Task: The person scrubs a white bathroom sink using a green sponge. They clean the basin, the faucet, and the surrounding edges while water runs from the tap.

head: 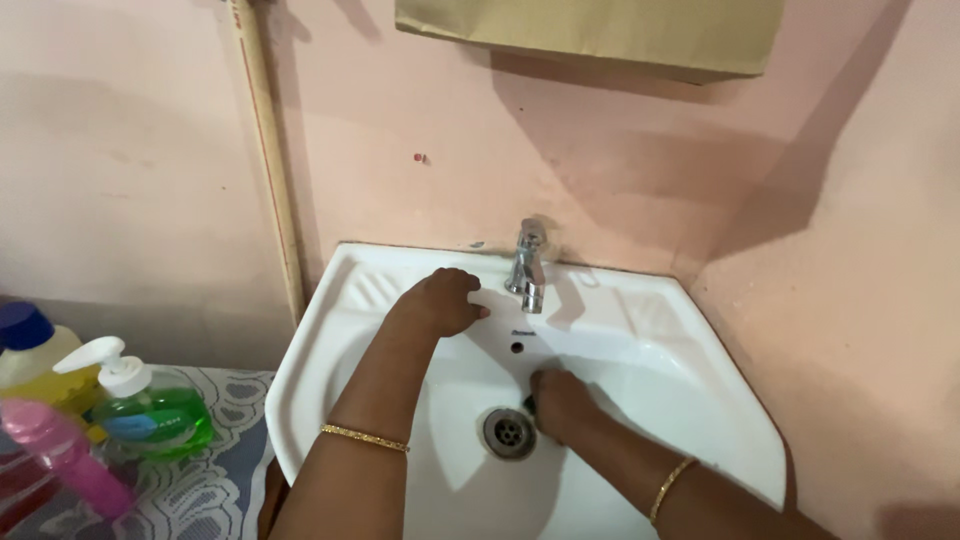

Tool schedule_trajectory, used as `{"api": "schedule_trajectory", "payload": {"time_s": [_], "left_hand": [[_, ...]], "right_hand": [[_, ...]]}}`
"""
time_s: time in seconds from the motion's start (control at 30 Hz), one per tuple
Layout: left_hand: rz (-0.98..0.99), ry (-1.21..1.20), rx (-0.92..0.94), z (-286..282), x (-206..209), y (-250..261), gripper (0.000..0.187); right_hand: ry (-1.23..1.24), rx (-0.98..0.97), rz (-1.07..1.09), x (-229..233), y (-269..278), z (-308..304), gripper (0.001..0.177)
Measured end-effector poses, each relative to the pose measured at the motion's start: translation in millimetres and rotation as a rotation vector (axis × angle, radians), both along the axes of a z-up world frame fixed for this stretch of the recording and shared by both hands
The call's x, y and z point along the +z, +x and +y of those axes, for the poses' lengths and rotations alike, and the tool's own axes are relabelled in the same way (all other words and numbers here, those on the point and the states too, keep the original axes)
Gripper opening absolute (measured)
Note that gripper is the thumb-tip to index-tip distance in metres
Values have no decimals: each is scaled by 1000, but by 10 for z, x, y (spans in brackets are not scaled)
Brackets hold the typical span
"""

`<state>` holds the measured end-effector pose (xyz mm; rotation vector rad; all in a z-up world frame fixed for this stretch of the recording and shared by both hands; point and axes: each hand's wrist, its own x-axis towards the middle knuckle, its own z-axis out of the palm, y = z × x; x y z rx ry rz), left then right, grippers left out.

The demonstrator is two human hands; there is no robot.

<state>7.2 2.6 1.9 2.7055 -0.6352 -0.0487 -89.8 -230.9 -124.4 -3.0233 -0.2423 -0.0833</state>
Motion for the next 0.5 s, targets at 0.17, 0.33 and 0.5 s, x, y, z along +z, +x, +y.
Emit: {"api": "schedule_trajectory", "payload": {"time_s": [0.17, 0.33, 0.5], "left_hand": [[-50, -48, -7, 71, -47, 64, 59], [-80, -49, -25, 91, -122, 125, 59], [-13, -11, -7, 70, -19, 47, 58]], "right_hand": [[178, -78, 36, -184, 16, 151, 13], [203, -115, -18, 307, 13, 262, 21], [296, -67, -123, 626, -117, 274, 21]]}}
